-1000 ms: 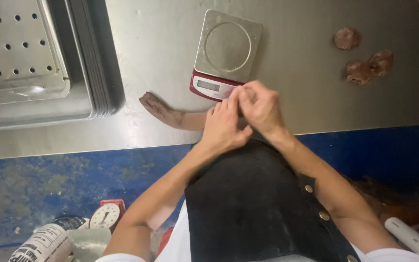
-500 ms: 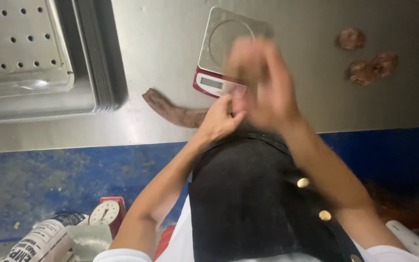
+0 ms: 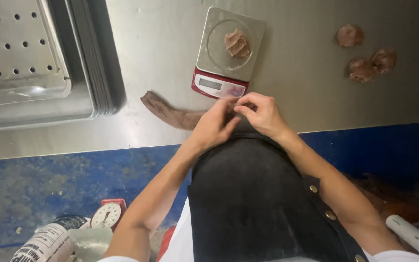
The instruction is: The person is dividing long rolls of bread dough into smaller pieces and weighing each individual piece on a digital scale to ensure consistency.
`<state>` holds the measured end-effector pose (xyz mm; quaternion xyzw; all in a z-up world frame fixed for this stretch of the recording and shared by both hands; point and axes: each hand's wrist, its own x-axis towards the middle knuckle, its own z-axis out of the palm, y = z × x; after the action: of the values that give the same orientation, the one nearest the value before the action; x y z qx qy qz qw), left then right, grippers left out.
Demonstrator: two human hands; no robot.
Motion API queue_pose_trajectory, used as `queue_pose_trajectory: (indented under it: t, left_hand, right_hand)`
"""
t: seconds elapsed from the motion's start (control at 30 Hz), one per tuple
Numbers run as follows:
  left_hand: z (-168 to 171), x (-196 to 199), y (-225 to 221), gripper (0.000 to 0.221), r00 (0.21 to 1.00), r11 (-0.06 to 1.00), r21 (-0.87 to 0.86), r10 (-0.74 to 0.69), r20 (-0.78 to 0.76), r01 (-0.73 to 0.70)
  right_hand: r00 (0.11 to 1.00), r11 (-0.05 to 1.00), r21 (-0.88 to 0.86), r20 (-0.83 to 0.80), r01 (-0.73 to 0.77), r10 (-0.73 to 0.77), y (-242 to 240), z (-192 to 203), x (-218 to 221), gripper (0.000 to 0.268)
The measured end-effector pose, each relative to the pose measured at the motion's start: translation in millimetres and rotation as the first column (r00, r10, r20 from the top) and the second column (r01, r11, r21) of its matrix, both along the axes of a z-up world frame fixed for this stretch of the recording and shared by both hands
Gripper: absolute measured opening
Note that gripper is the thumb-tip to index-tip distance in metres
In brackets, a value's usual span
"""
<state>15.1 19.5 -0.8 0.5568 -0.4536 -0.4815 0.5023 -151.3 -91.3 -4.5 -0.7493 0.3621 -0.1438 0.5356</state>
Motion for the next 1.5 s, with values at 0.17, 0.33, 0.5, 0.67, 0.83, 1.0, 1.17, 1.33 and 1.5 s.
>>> queue_pose_trajectory:
  t: [0.17,0.33,0.5,0.67,0.83,1.0,1.17,1.33,1.5]
  left_hand:
    - [-32.4,-12.8,0.6,0.016,0.776,0.994,-0.01,-0.076,0.627,0.106]
    - [-46.7,-16.5,-1.6,0.015,0.731,0.991,0.051,-0.124,0.671,0.122]
    - [-56.3,-24.9,-9.3,0.021,0.678,0.975,0.156,-0.223,0.7,0.161]
    - [-18.1,-21.1,-15.3,0.084,0.816,0.938,0.31,-0.299,0.494,0.155]
    - [-36.1,-0.8,-45.8,0.071,0.787,0.976,-0.142,0.215,0.578,-0.163]
    - [-76.6,27.3,-104.3,0.072,0.72,0.932,-0.304,0.347,0.601,-0.196]
    - [-107.8,22.3,-126.1,0.053,0.511,0.988,-0.146,0.152,0.846,-0.051]
    - [-40.8,23.9,-129.2,0.065,0.598,0.989,-0.139,0.141,0.789,-0.049]
    - [-6.6,36.4,-110.9,0.06,0.927,0.938,-0.268,0.287,0.241,-0.22]
  right_hand:
    - [0.986,0.996,0.057,-0.158,0.062,-0.052,5.8,-13.6,-16.6,0.015]
    - [0.998,0.955,0.293,-0.049,0.048,-0.035,-2.8,-16.5,-23.2,0.011]
    - [0.954,0.938,0.347,0.285,-0.011,-0.094,-41.7,23.1,-0.8,0.007]
    - [0.955,0.983,0.043,0.234,0.179,-0.184,-90.3,-5.2,32.6,0.029]
    - [0.974,0.925,-0.344,-0.09,0.165,-0.207,-98.6,-57.0,50.3,0.04]
    - [0.993,0.917,-0.392,-0.047,0.079,-0.106,-103.2,-57.9,56.4,0.023]
    - [1.0,1.0,-0.024,0.024,0.004,-0.004,-112.9,-21.8,42.9,0.007]
    - [0.891,0.877,0.43,0.454,-0.216,-0.004,-97.4,61.8,27.1,0.005]
    - [0.789,0.744,0.64,0.551,-0.191,-0.272,-97.3,75.3,28.5,0.035]
